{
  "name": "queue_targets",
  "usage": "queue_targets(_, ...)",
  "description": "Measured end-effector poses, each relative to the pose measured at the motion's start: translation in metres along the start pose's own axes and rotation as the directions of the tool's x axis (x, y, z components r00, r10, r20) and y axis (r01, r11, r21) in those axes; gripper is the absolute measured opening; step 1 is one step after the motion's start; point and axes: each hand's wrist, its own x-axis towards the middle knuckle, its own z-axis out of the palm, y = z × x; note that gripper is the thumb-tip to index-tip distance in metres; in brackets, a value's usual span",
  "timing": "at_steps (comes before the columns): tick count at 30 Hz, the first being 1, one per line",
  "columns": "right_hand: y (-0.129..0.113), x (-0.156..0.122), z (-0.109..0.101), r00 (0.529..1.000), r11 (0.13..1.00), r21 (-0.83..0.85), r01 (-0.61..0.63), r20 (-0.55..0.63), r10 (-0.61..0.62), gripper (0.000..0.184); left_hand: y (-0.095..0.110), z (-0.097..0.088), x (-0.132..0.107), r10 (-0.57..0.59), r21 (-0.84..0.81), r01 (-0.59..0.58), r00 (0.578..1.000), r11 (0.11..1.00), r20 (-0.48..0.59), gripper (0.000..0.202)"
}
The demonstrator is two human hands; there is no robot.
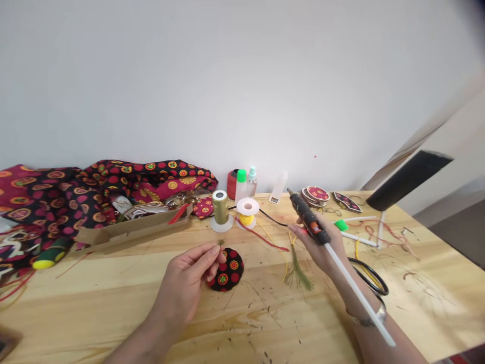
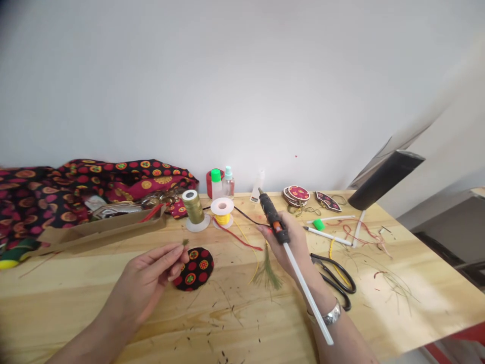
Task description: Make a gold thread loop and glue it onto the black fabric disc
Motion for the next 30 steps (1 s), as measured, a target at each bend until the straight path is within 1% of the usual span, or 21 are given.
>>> queue_targets(2, 0.004, 0.006, -0.005, 0.991, 0.994, -0.035, 0.104, 0.088, -0.101, 0.024, 0.000, 0.001, 0.001, 0.000, 0.007, 0.000, 1.000, 1.000, 0.006, 0.021)
queue_targets(3, 0.005, 0.009, -0.007, 0.982, 0.990, -0.044, 0.135, 0.141, -0.128, 0.024, -0.001, 0.001, 0.001, 0.002, 0.010, -0.002, 1.000, 1.000, 0.006, 0.021)
queue_targets(5, 0.004, 0.015, -0.013, 0.961, 0.987, -0.055, 0.153, 0.242, -0.136, 0.021, -0.001, 0.001, 0.002, 0.008, 0.015, -0.008, 1.000, 1.000, 0.009, 0.022)
queue_targets(8, -0.001, 0.024, -0.023, 0.915, 0.984, -0.068, 0.164, 0.384, -0.126, 0.011, -0.001, 0.001, 0.002, 0.019, 0.021, -0.019, 1.000, 1.000, 0.019, 0.023)
queue_targets(10, -0.005, 0.028, -0.031, 0.863, 0.979, -0.075, 0.190, 0.489, -0.130, 0.004, 0.000, 0.001, 0.001, 0.023, 0.019, -0.024, 0.999, 1.000, 0.022, 0.023)
queue_targets(12, -0.006, 0.031, -0.037, 0.801, 0.970, -0.094, 0.224, 0.585, -0.128, 0.008, 0.001, 0.001, 0.000, 0.023, 0.020, -0.024, 0.999, 1.000, 0.026, 0.022)
queue_targets(14, -0.005, 0.033, -0.040, 0.736, 0.945, -0.138, 0.297, 0.663, -0.135, 0.012, 0.002, 0.001, -0.001, 0.022, 0.022, -0.023, 0.999, 0.999, 0.030, 0.023)
queue_targets(15, -0.003, 0.034, -0.040, 0.712, 0.918, -0.182, 0.352, 0.689, -0.137, 0.013, 0.002, 0.001, -0.001, 0.021, 0.023, -0.022, 0.999, 1.000, 0.029, 0.023)
queue_targets(16, -0.001, 0.036, -0.039, 0.687, 0.873, -0.239, 0.426, 0.713, -0.140, 0.012, 0.002, 0.002, -0.001, 0.018, 0.023, -0.018, 0.999, 1.000, 0.031, 0.023)
queue_targets(18, 0.004, 0.039, -0.035, 0.640, 0.745, -0.345, 0.572, 0.755, -0.142, 0.012, 0.001, 0.002, -0.001, 0.014, 0.025, -0.015, 0.999, 1.000, 0.035, 0.023)
queue_targets(20, 0.009, 0.042, -0.030, 0.607, 0.637, -0.394, 0.662, 0.780, -0.150, 0.014, 0.000, 0.003, 0.000, 0.014, 0.032, -0.015, 0.999, 0.999, 0.042, 0.023)
queue_targets(21, 0.011, 0.044, -0.027, 0.593, 0.606, -0.396, 0.690, 0.789, -0.159, 0.015, -0.001, 0.003, 0.001, 0.016, 0.034, -0.018, 0.999, 0.999, 0.044, 0.023)
queue_targets(25, 0.017, 0.054, -0.020, 0.562, 0.538, -0.391, 0.747, 0.803, -0.196, 0.018, -0.002, 0.002, 0.003, 0.019, 0.032, -0.020, 0.999, 0.999, 0.031, 0.024)
queue_targets(30, 0.029, 0.068, -0.014, 0.556, 0.488, -0.406, 0.773, 0.803, -0.213, 0.021, -0.002, 0.001, 0.003, 0.026, 0.037, -0.027, 0.999, 0.999, 0.032, 0.024)
